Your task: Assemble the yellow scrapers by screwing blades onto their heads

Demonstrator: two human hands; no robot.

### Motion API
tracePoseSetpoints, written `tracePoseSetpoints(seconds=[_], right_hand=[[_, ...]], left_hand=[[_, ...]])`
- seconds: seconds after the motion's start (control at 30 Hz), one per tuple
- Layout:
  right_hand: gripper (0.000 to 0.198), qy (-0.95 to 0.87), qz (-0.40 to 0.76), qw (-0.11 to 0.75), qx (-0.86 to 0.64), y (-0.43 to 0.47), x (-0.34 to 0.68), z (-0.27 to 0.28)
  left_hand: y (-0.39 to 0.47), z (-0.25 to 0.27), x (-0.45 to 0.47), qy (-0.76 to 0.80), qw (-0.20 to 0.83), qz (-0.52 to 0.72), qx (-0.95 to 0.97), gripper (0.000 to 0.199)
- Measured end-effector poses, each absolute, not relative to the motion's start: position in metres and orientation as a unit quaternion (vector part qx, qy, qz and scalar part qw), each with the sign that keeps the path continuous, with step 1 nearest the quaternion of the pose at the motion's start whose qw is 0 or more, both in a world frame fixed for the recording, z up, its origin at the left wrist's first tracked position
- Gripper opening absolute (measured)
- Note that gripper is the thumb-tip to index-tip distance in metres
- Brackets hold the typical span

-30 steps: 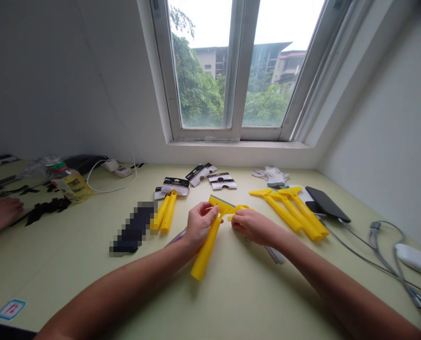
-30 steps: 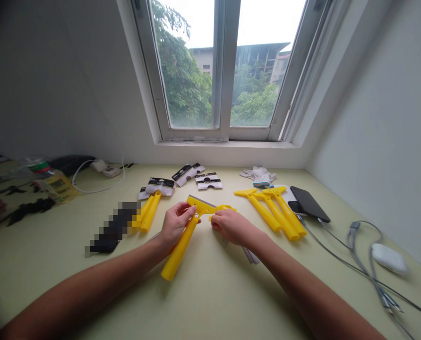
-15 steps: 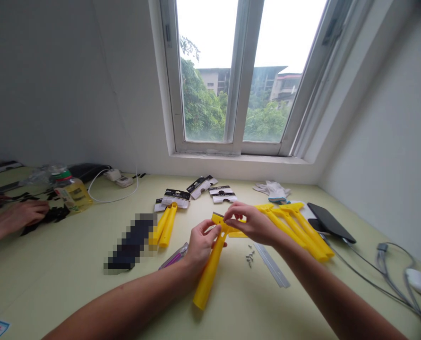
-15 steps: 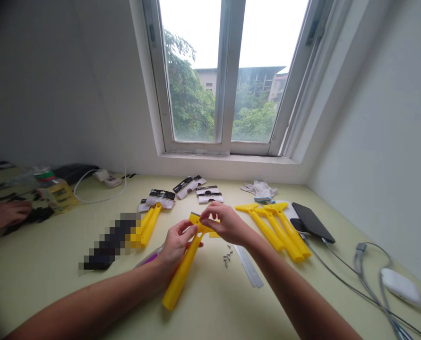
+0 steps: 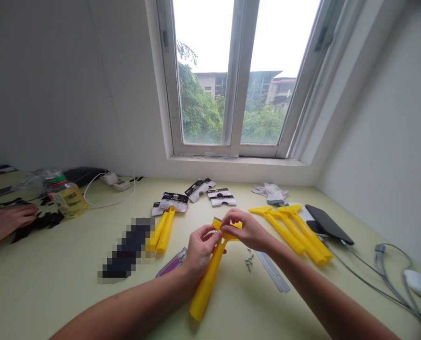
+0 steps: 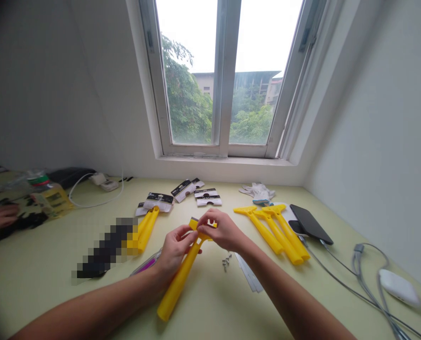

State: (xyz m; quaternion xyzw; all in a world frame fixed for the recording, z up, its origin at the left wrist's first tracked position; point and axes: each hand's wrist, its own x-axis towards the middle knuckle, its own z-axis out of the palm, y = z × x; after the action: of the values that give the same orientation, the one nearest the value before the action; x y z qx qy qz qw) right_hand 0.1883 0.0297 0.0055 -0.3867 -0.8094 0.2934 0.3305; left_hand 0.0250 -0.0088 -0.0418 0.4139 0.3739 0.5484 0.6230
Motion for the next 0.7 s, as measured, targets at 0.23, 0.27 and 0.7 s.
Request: tracePoseSetpoints(seconds=[0.23, 0.27, 0.7], right_hand=[[0.008, -0.805, 0.286, 0.315, -0.413, 0.027, 0.187, 0.009], [0.008, -0.804, 0.284, 0.315, -0.417, 0.027, 0.187, 0.011], [0.029, -0.765, 0.388, 0.321, -0.401, 0.030, 0.188, 0.010]], left_hand=[[-0.010, -0.042, 0.024, 0.371, 0.616, 0.543, 0.435, 0.042], [-0.011, -0.042, 0.024, 0.370, 0.616, 0.540, 0.438, 0.042], [-0.009, -0.037, 0.024, 0.356, 0.625, 0.543, 0.433, 0.039]])
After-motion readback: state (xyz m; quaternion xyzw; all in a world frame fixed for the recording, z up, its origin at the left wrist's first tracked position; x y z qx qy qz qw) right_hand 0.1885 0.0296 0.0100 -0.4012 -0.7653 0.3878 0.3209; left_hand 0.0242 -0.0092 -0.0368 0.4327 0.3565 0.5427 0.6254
